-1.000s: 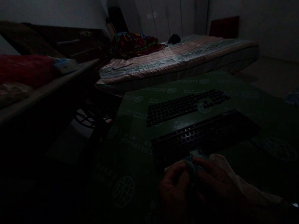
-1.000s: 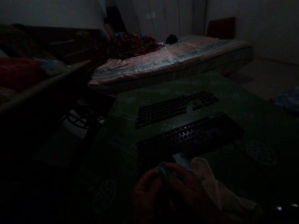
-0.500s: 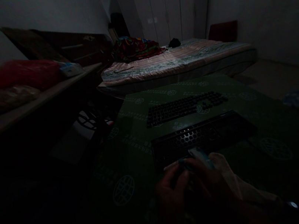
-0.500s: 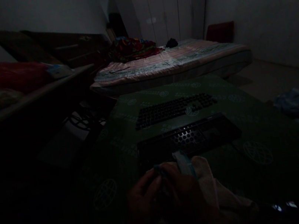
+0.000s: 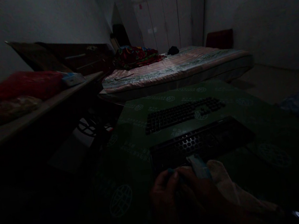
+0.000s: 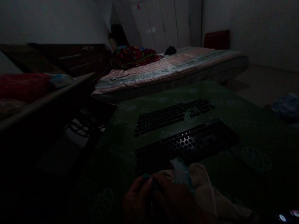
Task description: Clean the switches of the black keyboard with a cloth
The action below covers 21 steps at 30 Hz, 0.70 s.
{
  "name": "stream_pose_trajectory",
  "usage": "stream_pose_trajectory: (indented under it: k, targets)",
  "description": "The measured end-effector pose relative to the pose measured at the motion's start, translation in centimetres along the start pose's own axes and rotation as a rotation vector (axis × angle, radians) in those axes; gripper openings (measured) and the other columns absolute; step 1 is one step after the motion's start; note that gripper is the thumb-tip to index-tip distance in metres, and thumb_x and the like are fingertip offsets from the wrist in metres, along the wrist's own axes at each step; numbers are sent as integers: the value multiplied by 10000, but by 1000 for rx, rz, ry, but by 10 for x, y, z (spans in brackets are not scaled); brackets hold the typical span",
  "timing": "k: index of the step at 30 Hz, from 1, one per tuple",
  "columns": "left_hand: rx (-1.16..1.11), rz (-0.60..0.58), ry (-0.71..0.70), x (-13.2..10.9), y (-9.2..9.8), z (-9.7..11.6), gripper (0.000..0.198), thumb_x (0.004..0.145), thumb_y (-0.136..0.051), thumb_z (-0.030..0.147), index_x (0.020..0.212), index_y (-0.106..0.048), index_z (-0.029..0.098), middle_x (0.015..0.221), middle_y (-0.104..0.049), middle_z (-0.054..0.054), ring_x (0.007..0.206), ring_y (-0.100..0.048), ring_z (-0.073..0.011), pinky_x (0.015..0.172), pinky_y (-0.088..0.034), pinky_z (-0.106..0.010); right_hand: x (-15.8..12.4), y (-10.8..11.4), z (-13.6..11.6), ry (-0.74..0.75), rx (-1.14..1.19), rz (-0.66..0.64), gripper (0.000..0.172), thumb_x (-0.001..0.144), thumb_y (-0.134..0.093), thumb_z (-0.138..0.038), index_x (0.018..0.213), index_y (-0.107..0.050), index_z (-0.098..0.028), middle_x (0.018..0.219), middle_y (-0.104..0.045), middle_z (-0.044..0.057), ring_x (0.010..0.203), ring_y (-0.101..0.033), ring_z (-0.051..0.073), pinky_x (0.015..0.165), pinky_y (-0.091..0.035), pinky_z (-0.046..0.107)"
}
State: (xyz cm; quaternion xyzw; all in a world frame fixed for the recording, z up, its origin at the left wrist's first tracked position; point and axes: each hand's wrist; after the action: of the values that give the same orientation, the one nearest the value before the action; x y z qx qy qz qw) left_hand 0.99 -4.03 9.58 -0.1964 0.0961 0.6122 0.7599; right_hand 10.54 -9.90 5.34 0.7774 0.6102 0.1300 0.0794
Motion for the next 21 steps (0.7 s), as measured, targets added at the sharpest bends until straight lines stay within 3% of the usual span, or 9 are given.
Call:
stream_pose_trajectory:
  k: [4, 8, 12, 18, 21]
  targets:
    - [-26, -15, 1, 8, -1, 2, 296, 536, -764, 317, 739, -632, 147, 592, -628, 16, 530, -572, -110, 505, -448, -200, -5, 16, -8, 90, 119, -36, 439, 869, -452, -333, 1304, -466, -278, 1084, -660, 52, 841, -640, 179, 731, -503, 273]
    - [-78, -70, 29, 13, -5, 4, 280, 554, -764, 307, 733, -624, 143, 602, -630, 13, 524, -570, -98, 513, -458, -197, -16, 36, -13, 91, 160, 2, 433, 854, -492, -334, 1285, -503, -294, 1172, -625, 49, 995, -600, 212, 853, -478, 300]
    - [-111, -97, 61, 15, -8, 9, 275, 514, -780, 280, 692, -624, 139, 572, -635, 3, 492, -573, -108, 496, -465, -211, -22, 53, -7, 82, 35, 63, 423, 830, -551, -317, 1253, -543, -327, 1228, -600, 32, 1092, -548, 238, 964, -402, 356]
    - [-148, -230, 73, 10, -2, 17, 271, 498, -797, 279, 670, -642, 138, 609, -664, -21, 533, -602, -133, 532, -485, -235, -17, 69, 3, 203, -174, 65, 318, 817, -577, -322, 1129, -637, -345, 1016, -703, 27, 830, -640, 190, 773, -481, 309]
    - [-128, -264, 38, 6, 4, 21, 252, 522, -792, 294, 666, -660, 135, 619, -665, -27, 555, -605, -130, 556, -486, -229, -14, 75, -6, 232, -223, -29, 238, 834, -551, -344, 1027, -690, -334, 863, -720, 22, 713, -639, 171, 660, -476, 277]
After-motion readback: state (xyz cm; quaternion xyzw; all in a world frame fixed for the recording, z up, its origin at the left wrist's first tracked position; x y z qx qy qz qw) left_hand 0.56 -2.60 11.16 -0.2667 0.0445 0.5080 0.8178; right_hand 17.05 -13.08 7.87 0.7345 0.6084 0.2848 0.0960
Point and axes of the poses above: each hand's wrist, its own x-axis towards the middle knuckle, its own y-axis out of the back of the hand, z = x × y
